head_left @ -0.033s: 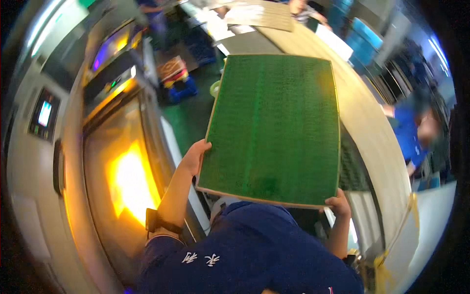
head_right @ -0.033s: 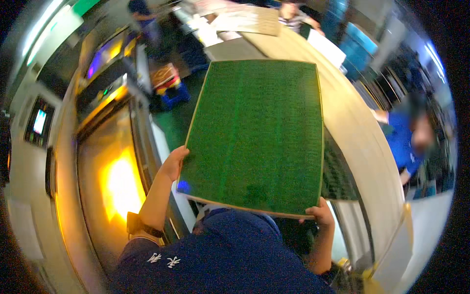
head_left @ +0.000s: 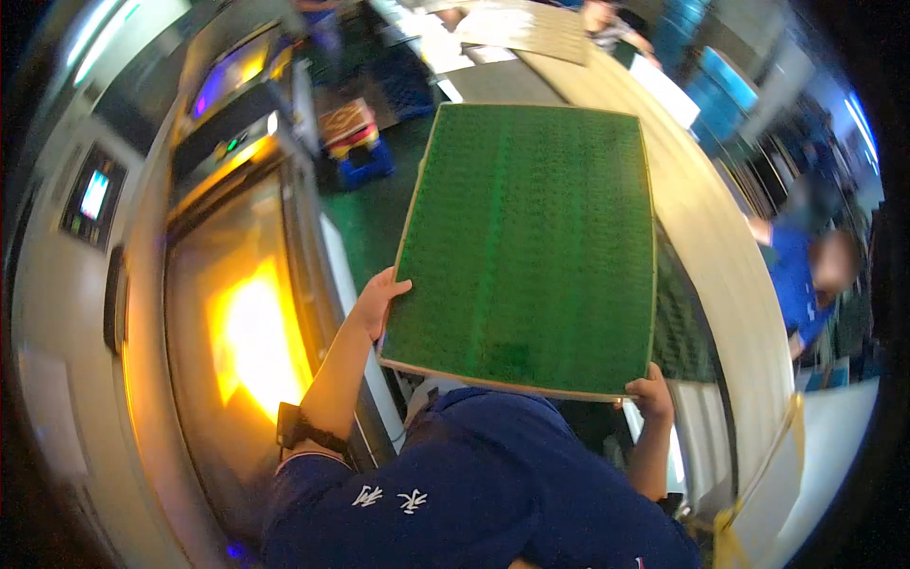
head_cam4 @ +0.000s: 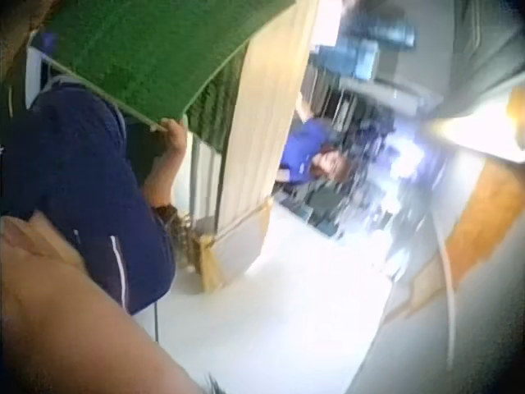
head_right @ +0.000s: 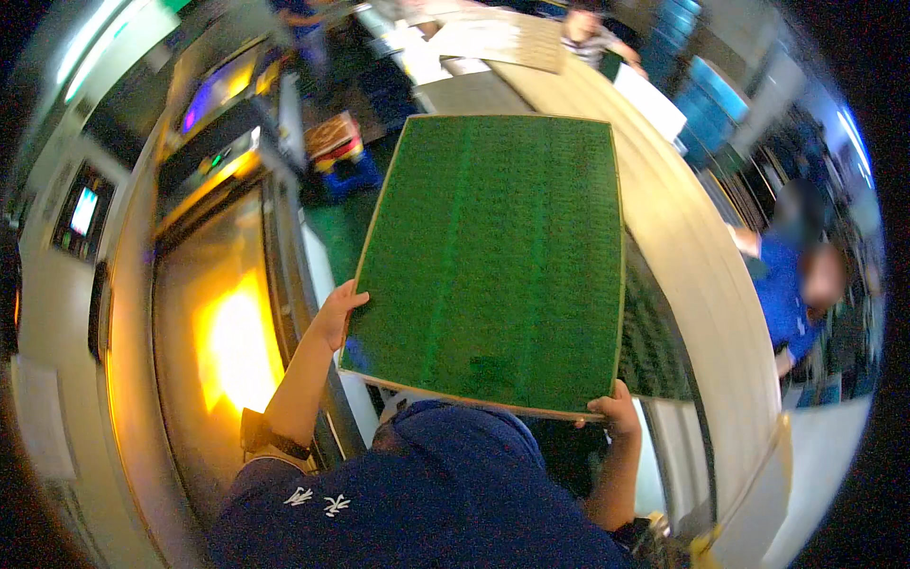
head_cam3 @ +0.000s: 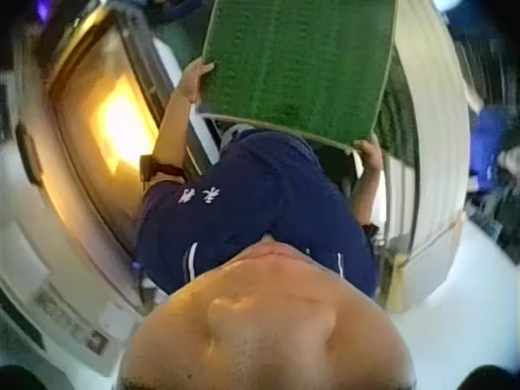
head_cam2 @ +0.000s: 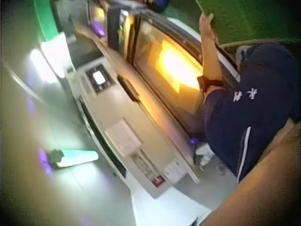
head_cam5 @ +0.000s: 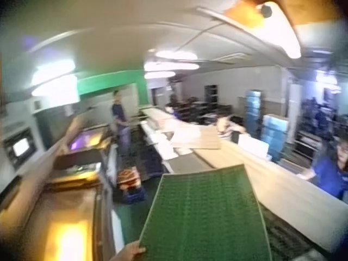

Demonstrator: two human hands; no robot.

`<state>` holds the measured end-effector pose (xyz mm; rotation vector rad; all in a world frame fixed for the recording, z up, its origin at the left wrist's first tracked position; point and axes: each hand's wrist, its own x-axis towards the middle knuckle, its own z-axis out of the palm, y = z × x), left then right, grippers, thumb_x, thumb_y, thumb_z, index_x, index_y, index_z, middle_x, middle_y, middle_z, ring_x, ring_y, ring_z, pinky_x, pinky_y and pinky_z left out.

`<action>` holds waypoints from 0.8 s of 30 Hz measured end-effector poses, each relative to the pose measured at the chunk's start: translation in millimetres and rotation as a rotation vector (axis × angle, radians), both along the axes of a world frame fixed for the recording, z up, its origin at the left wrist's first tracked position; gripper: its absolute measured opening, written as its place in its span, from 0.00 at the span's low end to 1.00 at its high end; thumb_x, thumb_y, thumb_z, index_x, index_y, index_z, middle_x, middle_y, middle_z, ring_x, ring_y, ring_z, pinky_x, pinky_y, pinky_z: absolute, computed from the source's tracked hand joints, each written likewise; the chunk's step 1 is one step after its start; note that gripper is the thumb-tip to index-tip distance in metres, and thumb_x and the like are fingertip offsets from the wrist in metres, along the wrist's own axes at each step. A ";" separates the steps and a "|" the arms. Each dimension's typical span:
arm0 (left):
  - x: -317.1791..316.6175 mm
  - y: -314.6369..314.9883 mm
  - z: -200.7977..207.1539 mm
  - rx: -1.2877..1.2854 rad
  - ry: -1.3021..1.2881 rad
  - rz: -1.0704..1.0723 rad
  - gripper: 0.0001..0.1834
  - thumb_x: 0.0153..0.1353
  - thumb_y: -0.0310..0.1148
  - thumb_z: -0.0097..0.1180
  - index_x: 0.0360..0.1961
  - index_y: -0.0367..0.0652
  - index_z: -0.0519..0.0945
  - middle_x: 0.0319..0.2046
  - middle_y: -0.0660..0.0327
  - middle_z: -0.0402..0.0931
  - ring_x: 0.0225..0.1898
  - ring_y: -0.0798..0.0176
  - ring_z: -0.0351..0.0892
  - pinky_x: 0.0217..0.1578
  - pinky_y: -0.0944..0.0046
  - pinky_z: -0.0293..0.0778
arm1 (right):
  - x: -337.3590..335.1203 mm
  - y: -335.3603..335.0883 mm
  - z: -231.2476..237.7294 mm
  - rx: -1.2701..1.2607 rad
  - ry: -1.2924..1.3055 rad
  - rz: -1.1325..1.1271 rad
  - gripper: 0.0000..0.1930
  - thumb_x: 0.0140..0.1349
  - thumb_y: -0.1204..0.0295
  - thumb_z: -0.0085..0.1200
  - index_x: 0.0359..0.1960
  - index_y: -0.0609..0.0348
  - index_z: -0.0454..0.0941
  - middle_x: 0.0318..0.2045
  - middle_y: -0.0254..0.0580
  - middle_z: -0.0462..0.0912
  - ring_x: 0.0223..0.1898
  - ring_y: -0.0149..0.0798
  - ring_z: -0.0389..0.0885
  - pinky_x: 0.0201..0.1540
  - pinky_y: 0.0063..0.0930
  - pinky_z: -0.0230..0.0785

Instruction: Placing boards and printed sheets onto an LED exposure machine, aligning them, and operating the vacuum/exposure cycle.

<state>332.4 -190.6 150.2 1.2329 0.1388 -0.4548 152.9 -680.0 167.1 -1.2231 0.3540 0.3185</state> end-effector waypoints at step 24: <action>-455.7 191.8 -149.9 0.493 0.299 1.729 0.39 0.65 0.41 0.57 0.72 0.46 0.54 0.73 0.53 0.45 0.72 0.43 0.47 0.64 0.34 0.54 | 164.1 316.9 -39.5 -0.199 -0.122 0.997 0.25 0.70 0.64 0.49 0.65 0.62 0.64 0.58 0.50 0.75 0.54 0.41 0.77 0.56 0.33 0.68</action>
